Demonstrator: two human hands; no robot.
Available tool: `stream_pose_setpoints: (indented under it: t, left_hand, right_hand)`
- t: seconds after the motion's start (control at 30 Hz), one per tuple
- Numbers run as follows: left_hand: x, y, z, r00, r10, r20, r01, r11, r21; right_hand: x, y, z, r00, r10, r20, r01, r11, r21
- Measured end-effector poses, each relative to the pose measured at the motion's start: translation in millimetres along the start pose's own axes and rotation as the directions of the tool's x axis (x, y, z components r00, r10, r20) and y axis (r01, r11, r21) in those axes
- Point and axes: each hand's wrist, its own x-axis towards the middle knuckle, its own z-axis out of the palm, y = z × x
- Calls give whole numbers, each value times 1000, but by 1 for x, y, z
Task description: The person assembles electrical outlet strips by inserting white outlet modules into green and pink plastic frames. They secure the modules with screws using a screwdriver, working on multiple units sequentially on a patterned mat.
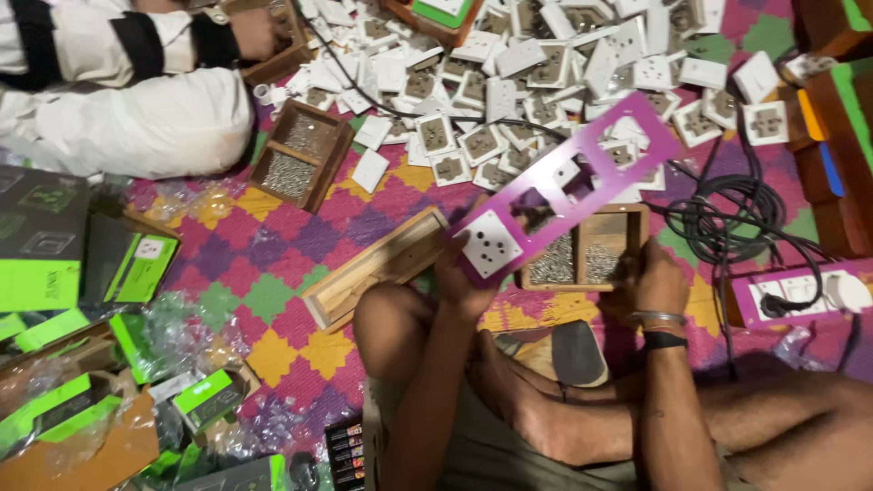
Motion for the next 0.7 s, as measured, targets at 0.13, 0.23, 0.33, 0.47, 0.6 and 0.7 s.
stream_pose_setpoints:
  t: [0.13, 0.23, 0.33, 0.47, 0.6, 0.7]
  left_hand:
    - [1, -14, -7, 997, -71, -5, 69, 987, -147]
    - [12, -25, -11, 989, -87, 119, 99, 990, -99]
    - [14, -36, -21, 985, -115, 127, 113, 993, 20]
    - [33, -33, -25, 981, -122, 152, 107, 989, 106]
    - [32, -41, -31, 984, -113, 139, 96, 987, 129]
    - [31, -37, -30, 990, -78, 120, 59, 986, 153]
  right_hand:
    - [-10, -17, -17, 986, -102, -134, 98, 995, -36]
    - [-26, -35, -18, 923, -214, -319, 227, 974, 4]
    - [-42, -51, -1, 961, -248, -126, 266, 950, 163]
    - [-28, -81, 39, 924, -383, -13, 379, 917, -123]
    - [-26, -81, 60, 944, -296, 148, 321, 929, -184]
    - [-24, -80, 62, 946, -307, 105, 311, 950, -15]
